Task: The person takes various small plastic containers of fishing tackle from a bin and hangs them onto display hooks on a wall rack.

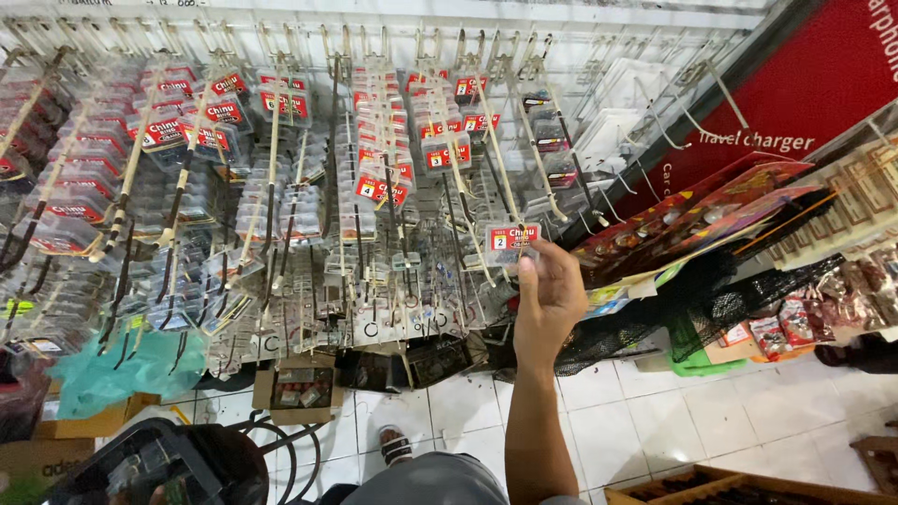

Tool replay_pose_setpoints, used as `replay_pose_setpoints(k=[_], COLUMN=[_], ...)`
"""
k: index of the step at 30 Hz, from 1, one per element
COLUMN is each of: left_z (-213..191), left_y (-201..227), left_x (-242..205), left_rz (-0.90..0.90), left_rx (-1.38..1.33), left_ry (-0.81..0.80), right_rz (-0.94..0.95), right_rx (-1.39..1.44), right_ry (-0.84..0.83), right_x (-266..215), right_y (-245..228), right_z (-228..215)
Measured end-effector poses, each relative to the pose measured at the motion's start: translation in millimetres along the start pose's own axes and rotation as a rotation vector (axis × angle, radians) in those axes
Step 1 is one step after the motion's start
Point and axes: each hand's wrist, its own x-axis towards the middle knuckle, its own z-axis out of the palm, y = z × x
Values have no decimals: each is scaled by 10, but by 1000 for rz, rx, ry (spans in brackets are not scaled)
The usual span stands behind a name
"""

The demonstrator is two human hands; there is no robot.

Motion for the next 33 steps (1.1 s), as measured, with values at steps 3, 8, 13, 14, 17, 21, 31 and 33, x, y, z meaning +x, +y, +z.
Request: replay_pose_setpoints(k=[3, 8, 13, 14, 17, 21, 31, 33], left_z=[79, 118, 36, 24, -31, -123, -640, -882], left_y=[64, 81, 232, 269, 275, 269, 380, 389], left_x=[-53, -168, -270, -285, -286, -398, -817, -922], left_rz=[-26, -77, -118, -158, -75, 90, -172, -202], left_rx=[2, 20, 33, 60, 87, 316, -212, -313], left_ry=[-1, -5, -18, 42, 219, 283, 77, 109], right_rz=[-18, -96, -218, -273, -305, -356, -399, -360], right_rx=[-61, -154, -299, -317, -351, -414, -500, -436], right_ry=[-17, -105, -2, -41, -131, -207, -326, -357], right_x=[11, -5, -133, -147, -110, 5, 275, 326], right_y=[-349, -553, -435, -332, -383, -368, -200, -83], right_z=[183, 235, 293, 287, 383, 500, 687, 705])
